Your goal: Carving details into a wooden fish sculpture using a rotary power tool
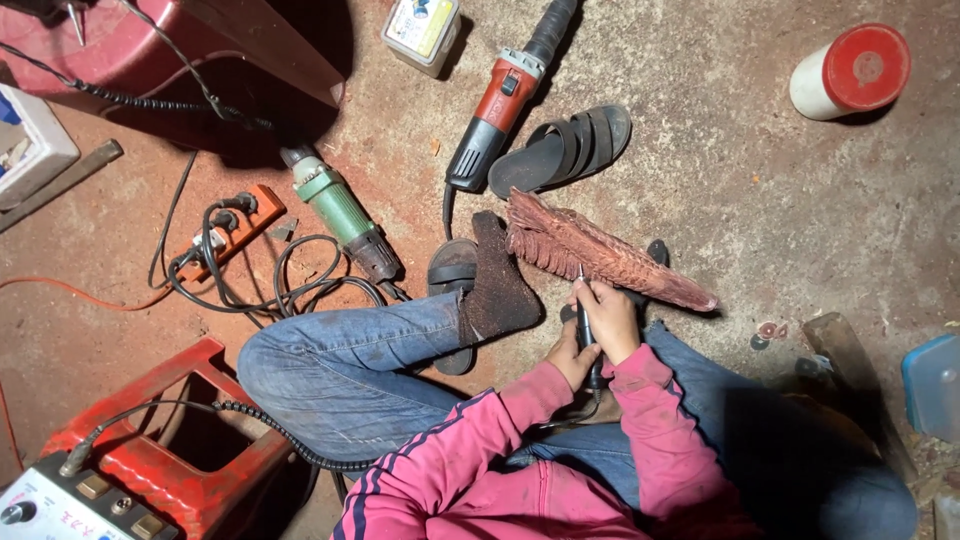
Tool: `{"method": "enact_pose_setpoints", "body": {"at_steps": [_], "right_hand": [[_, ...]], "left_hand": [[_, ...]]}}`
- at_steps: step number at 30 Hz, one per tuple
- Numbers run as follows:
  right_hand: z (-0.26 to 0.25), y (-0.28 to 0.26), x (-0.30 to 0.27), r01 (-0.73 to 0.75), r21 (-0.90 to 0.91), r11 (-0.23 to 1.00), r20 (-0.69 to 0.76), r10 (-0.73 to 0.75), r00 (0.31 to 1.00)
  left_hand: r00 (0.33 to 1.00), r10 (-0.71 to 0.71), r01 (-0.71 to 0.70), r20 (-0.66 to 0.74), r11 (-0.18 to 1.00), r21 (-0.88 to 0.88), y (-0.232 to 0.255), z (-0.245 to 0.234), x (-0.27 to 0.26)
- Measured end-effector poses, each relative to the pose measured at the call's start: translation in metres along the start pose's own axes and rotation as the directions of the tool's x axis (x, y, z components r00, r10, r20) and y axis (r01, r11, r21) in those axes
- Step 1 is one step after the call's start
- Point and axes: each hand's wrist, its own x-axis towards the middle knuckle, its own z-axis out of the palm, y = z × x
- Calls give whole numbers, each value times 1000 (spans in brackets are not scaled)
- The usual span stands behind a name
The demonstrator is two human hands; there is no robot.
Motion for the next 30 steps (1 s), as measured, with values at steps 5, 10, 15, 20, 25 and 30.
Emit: {"method": "enact_pose_setpoints", "body": {"at_steps": [5, 10, 15, 20, 25, 30], "right_hand": [[-8, -10, 2, 9, -10, 1000, 19, -9, 1000], [-13, -20, -2, 1, -32, 999, 62, 1, 998], [-3, -11, 4, -61, 134, 989, 42, 56, 998], [0, -4, 6, -70, 165, 984, 40, 64, 997], [-2, -2, 6, -52, 139, 989, 57, 44, 997], [-5, 6, 10, -33, 101, 994, 50, 28, 998]], "left_hand": [[999, -4, 2, -34, 999, -48, 4, 4, 7], [999, -10, 7, -43, 997, -72, 20, 1, 3], [998, -43, 38, -49, 994, -99, 27, -2, 2], [997, -47, 39, -64, 993, -108, 21, 3, 4], [995, -87, 82, -50, 992, -93, 10, 12, 14], [993, -105, 100, -55, 991, -92, 10, 21, 11]]}}
